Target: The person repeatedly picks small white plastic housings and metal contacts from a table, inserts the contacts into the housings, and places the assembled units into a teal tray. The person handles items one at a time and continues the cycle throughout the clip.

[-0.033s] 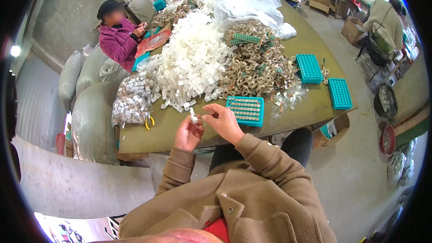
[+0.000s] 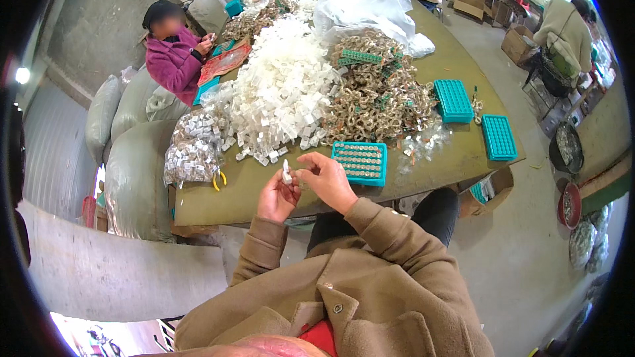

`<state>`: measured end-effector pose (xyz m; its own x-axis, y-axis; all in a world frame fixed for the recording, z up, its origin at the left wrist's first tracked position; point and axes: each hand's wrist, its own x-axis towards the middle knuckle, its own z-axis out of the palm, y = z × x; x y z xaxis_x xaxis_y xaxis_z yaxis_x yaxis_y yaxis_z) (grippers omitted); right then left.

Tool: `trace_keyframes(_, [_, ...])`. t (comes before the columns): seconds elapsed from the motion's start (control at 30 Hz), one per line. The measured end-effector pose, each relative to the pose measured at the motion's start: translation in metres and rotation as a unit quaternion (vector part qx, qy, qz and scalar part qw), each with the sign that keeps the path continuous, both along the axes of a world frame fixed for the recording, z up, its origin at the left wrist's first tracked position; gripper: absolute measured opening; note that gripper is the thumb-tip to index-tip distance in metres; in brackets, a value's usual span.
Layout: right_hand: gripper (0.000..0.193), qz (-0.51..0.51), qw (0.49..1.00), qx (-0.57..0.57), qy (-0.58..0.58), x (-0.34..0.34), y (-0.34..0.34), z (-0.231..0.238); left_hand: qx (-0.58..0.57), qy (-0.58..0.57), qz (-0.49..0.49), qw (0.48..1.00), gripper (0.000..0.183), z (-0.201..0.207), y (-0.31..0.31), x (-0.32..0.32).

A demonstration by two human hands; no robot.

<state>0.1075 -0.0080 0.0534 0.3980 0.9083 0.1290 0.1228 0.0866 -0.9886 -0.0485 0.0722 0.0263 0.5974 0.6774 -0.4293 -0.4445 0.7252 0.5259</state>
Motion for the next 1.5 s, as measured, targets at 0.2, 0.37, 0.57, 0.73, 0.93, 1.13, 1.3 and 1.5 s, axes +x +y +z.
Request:
trace_keyframes(0.2, [0.016,-0.026,0.999,0.011,-0.031,-0.006,-0.005,0.001,0.021,-0.157,-0.135,0.978,0.017,-0.006,-0.009,0.004])
trace_keyframes(0.37, [0.015,-0.052,0.998,0.000,-0.045,-0.007,-0.005,0.003,0.081,0.037,-0.043,0.995,0.015,0.010,-0.020,0.010])
trace_keyframes(0.57, [0.013,-0.103,0.977,0.038,-0.180,-0.009,-0.006,0.006,0.112,0.166,-0.061,0.978,0.008,0.025,-0.031,0.014])
trace_keyframes(0.73, [0.017,-0.099,0.988,0.006,-0.118,-0.012,-0.004,0.001,0.149,0.143,-0.055,0.977,0.004,0.020,-0.031,0.010])
trace_keyframes(0.93, [0.019,-0.057,0.998,-0.004,0.030,-0.012,0.004,-0.010,0.166,0.123,0.011,0.978,0.005,0.019,-0.038,0.016])
trace_keyframes(1.13, [0.007,0.088,0.960,-0.063,0.260,-0.006,-0.005,-0.004,0.203,0.151,0.016,0.967,0.006,0.022,-0.044,0.009])
trace_keyframes(1.3, [0.005,0.131,0.937,-0.027,0.322,-0.004,-0.012,0.001,0.247,0.158,0.027,0.956,0.004,0.026,-0.044,0.006])
trace_keyframes(1.5, [0.001,0.111,0.919,-0.031,0.376,-0.004,-0.017,-0.001,0.333,0.174,0.015,0.927,0.002,0.024,-0.046,0.011])
